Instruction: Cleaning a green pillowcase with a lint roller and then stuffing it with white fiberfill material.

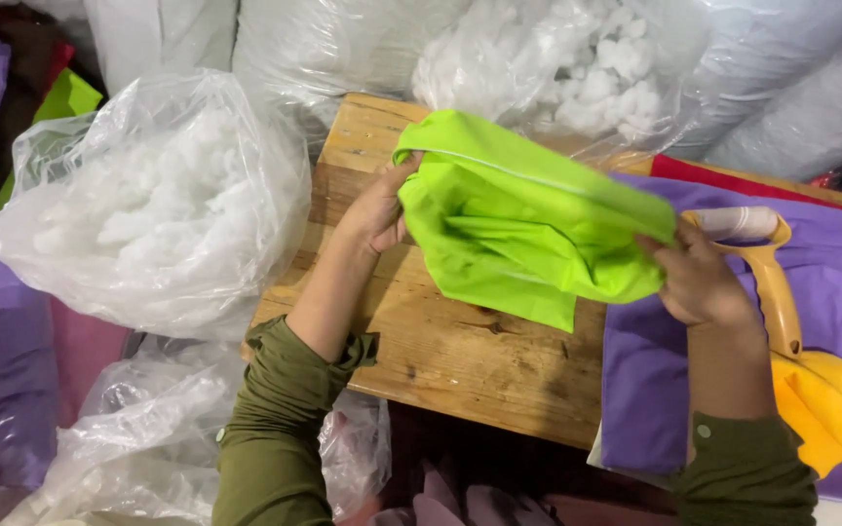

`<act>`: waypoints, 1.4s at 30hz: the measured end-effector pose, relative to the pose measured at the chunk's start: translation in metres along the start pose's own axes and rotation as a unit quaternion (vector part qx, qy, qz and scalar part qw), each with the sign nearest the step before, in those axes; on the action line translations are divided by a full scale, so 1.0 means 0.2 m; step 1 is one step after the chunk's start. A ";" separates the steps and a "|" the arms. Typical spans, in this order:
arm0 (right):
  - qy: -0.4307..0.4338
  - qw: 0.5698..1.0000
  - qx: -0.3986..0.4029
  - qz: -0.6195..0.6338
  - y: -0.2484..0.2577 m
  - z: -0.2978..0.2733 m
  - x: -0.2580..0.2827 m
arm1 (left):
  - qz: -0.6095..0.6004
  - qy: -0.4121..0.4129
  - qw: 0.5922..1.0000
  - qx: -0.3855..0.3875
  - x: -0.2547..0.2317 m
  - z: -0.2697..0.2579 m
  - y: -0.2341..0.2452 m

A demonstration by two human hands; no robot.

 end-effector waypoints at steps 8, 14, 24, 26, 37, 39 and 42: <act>-0.052 0.962 -0.057 0.263 0.06 0.01 0.04 | 0.327 0.187 0.887 0.268 -0.08 -0.13 -0.20; 0.033 0.970 0.026 -0.238 -0.24 -0.14 0.28 | 0.012 0.007 0.996 0.086 -0.04 -0.05 0.00; 0.067 0.970 -0.043 0.228 0.11 0.02 0.09 | 0.433 0.266 0.849 0.141 -0.16 -0.16 -0.38; 0.084 0.951 -0.082 0.287 0.04 -0.01 0.14 | 0.429 0.272 0.847 0.155 -0.12 -0.15 -0.35; -0.079 0.960 0.145 -0.227 -0.08 -0.10 0.09 | 0.046 0.047 0.992 -0.105 -0.08 -0.05 0.05; -0.034 0.994 0.098 -0.040 0.06 -0.05 -0.05 | 0.039 0.062 0.991 -0.114 -0.08 -0.06 0.01; 0.081 0.986 0.025 0.141 0.20 0.01 -0.04 | 0.081 0.064 0.993 0.061 -0.12 -0.11 -0.05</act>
Point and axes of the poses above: each hand's wrist, its own z-axis towards the middle knuckle, its own y-axis out of the back of the hand, x = y × z, the point moved 3 cm from there along z, towards the middle knuckle, and after that the axes turned 12 degrees about x, right-handed, at the moved point
